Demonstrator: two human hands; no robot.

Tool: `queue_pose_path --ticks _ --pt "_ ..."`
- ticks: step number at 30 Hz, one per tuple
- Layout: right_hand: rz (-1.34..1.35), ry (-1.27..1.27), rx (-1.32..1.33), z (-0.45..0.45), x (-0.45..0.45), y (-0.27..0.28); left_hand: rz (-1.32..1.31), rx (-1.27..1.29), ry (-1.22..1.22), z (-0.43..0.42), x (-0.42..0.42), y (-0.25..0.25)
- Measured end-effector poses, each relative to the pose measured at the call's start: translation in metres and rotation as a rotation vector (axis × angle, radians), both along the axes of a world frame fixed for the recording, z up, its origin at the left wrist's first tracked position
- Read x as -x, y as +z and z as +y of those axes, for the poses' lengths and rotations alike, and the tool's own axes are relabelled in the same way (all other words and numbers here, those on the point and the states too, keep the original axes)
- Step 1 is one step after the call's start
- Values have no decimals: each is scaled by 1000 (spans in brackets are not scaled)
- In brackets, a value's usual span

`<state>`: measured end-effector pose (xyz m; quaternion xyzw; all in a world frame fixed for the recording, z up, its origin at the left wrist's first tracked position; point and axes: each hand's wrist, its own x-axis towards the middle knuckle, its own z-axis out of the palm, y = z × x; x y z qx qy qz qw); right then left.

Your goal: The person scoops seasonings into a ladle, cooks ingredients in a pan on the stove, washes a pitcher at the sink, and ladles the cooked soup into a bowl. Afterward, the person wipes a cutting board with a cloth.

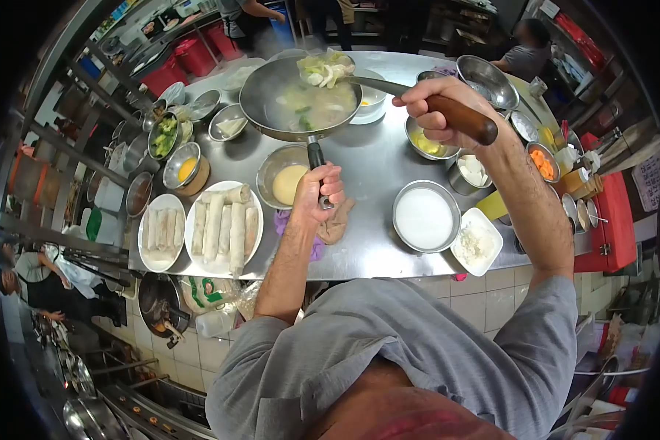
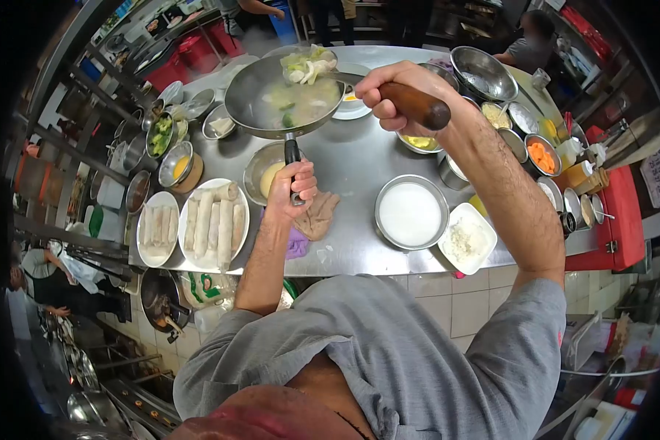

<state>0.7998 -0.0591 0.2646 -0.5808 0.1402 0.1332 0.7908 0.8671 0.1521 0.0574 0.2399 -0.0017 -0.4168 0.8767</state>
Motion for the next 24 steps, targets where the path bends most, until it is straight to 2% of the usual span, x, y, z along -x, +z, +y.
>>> queue_pose_path --ticks 12,20,23,24 --pt "-17 -90 13 -40 -35 -19 -28 -22 16 7 -41 -7" --pt "130 -19 20 -67 -55 -80 -58 -135 76 13 -46 1" --pt "163 -46 164 -67 -56 -102 -48 -175 103 7 -47 10" --pt "154 14 109 -75 -61 -121 -49 -176 102 6 -48 11"
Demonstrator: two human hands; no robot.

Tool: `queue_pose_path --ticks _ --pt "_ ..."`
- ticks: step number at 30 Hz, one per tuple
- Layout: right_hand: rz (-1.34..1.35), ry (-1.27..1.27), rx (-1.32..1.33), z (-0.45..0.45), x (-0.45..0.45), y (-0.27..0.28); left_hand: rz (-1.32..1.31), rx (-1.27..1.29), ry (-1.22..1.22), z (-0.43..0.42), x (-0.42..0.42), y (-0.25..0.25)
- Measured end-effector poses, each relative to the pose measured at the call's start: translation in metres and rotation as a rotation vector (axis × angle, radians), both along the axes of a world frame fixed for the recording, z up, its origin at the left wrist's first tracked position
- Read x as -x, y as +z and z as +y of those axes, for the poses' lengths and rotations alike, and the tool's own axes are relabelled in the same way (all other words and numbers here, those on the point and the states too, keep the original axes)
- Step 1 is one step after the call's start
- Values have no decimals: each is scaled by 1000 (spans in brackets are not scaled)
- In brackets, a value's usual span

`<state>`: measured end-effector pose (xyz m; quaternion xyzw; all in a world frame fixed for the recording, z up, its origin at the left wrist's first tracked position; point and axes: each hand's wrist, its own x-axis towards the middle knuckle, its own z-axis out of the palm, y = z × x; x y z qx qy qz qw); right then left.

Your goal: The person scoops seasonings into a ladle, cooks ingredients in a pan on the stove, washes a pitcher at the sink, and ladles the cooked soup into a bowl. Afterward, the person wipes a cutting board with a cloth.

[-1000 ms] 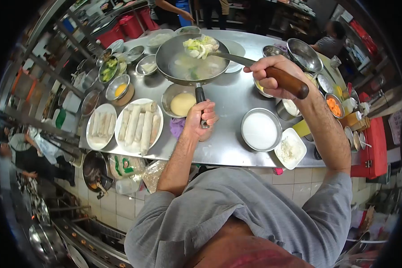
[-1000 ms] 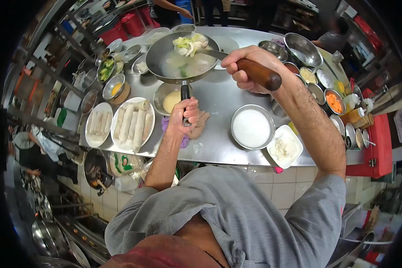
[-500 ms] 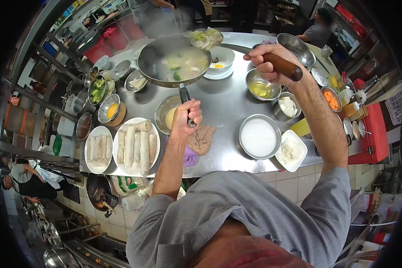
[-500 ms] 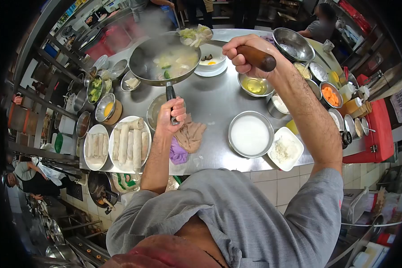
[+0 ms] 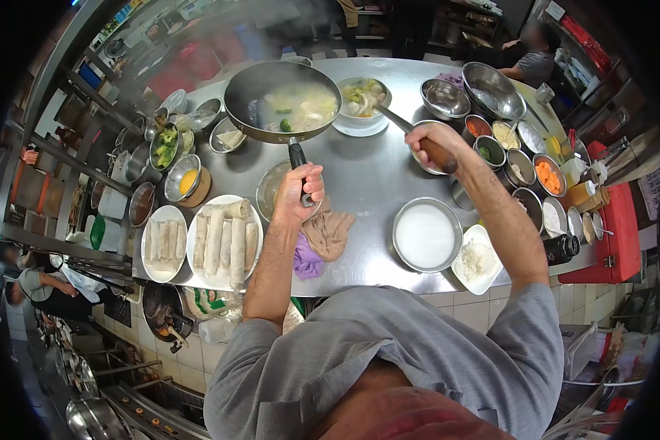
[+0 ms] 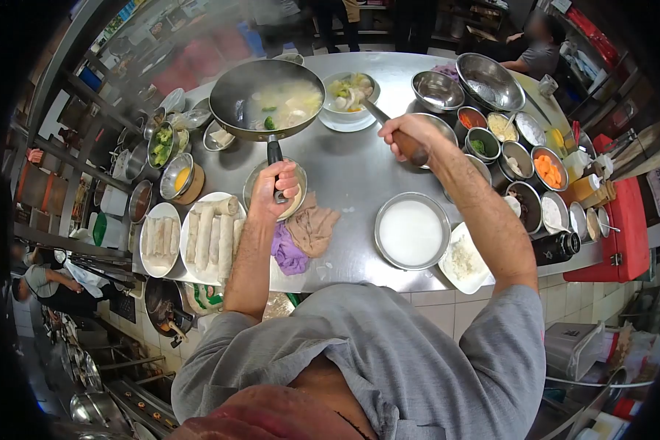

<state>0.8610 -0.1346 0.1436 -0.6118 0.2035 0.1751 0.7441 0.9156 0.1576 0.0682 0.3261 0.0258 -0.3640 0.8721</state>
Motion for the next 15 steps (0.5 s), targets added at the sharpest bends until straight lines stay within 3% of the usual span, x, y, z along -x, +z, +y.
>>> queue_pose_path --ticks 6,9,10,12,15 --pt "-79 -5 392 11 10 -35 -27 11 -71 -6 -23 -8" --pt "-151 27 810 12 20 -51 -68 -10 -110 -14 -32 -6" --pt "-152 23 809 7 21 -62 -72 -52 -91 -17 -33 -3" --pt "-385 26 1186 3 25 -69 -79 -94 -75 -25 -34 5" --pt "-333 54 1259 -1 30 -56 -29 -146 -49 -36 -36 15"
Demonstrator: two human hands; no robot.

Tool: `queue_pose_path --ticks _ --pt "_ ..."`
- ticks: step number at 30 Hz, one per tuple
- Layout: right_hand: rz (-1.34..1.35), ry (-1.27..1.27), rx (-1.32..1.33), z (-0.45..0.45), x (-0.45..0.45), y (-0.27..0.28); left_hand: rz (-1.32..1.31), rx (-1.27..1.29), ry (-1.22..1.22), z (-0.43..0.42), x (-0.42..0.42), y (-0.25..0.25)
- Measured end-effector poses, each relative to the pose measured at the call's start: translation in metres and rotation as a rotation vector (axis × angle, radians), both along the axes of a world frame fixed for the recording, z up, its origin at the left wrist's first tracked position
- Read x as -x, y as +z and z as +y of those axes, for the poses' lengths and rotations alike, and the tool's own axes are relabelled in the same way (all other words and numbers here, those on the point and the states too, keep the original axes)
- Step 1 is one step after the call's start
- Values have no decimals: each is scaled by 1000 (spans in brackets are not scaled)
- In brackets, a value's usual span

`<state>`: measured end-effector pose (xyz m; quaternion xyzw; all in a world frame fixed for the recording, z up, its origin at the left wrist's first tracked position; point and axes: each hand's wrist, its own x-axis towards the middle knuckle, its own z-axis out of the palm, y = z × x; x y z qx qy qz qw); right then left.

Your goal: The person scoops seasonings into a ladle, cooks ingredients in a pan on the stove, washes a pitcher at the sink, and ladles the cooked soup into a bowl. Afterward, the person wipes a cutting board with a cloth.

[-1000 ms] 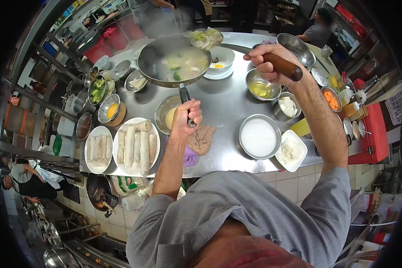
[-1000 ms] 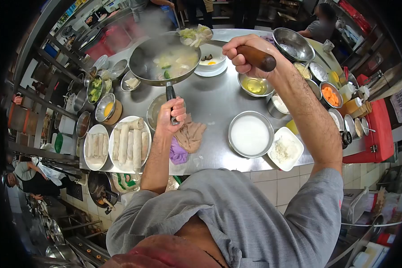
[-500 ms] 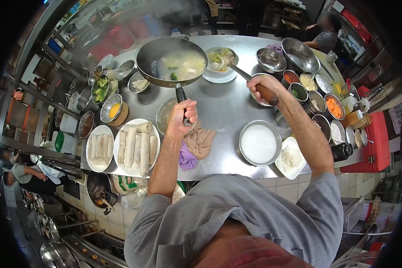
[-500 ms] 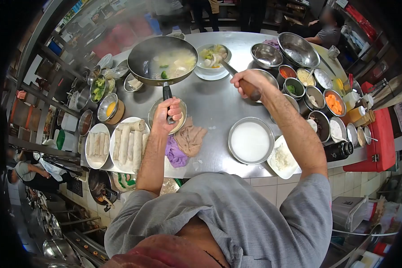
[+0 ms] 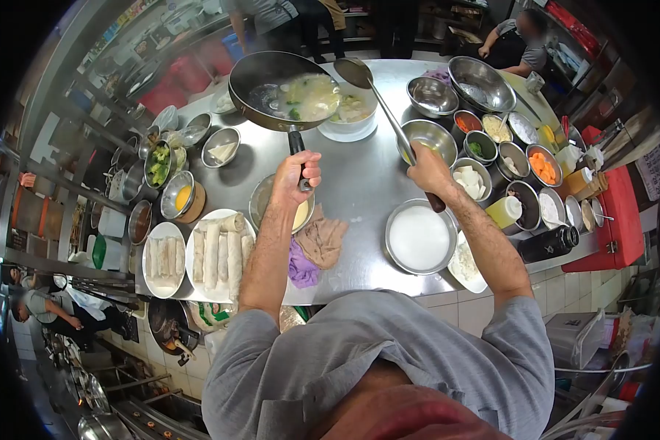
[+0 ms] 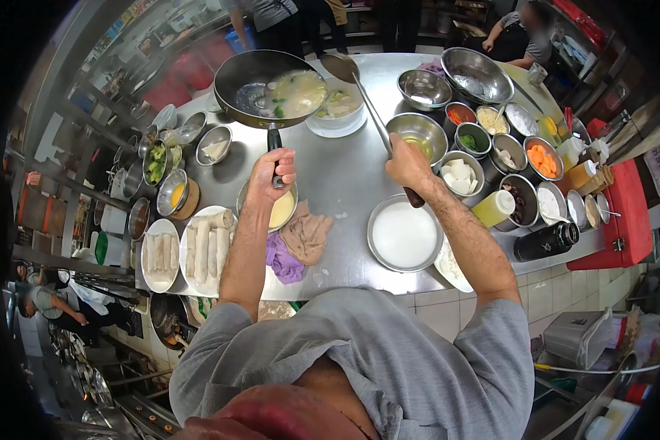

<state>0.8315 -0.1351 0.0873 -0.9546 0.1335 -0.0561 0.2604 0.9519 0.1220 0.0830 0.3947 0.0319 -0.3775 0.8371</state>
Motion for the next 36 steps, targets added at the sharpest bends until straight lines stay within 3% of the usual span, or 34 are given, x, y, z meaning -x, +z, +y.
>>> queue_pose_path --ticks 10,20,30,36 --pt "-14 122 341 -4 -23 50 -85 -76 -64 -17 -28 -5" --pt "54 219 391 8 -56 70 -124 -154 -42 -22 -33 -3" --pt "87 259 301 3 -25 59 -168 -183 -52 -21 -41 -6" --pt "-21 301 547 -18 2 52 -194 -197 -56 -22 -42 -8"
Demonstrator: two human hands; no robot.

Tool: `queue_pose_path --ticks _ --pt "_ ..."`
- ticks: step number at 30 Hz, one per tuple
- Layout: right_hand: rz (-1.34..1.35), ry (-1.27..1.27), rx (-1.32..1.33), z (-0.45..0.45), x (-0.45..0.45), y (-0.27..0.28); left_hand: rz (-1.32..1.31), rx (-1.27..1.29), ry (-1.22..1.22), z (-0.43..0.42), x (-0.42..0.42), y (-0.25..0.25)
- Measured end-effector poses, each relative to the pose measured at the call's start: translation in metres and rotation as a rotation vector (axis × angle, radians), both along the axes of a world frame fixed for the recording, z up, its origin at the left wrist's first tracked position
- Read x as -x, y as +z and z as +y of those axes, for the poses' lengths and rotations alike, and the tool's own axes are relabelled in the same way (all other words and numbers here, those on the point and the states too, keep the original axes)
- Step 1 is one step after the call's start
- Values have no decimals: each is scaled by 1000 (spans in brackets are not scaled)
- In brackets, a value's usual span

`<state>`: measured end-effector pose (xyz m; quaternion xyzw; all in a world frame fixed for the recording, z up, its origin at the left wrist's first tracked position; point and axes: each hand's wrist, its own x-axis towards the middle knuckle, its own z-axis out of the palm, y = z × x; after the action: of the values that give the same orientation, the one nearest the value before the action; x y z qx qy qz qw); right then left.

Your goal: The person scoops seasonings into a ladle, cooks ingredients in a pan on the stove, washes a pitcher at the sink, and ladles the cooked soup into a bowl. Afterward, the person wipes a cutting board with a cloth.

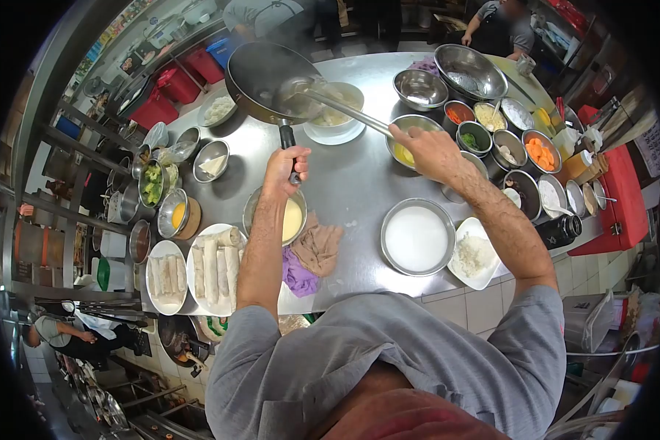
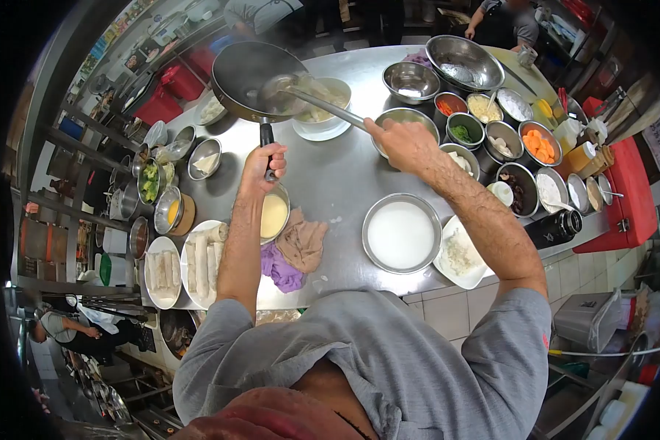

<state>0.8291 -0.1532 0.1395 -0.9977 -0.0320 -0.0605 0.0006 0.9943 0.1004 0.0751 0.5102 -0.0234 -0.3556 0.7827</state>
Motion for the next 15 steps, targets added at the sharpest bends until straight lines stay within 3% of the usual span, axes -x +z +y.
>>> queue_pose_path --ticks 5,15 --pt "-56 21 191 -23 6 -6 5 -18 10 -1 0 4" --pt "-105 -29 263 -48 9 -25 -38 -71 33 -8 2 13"
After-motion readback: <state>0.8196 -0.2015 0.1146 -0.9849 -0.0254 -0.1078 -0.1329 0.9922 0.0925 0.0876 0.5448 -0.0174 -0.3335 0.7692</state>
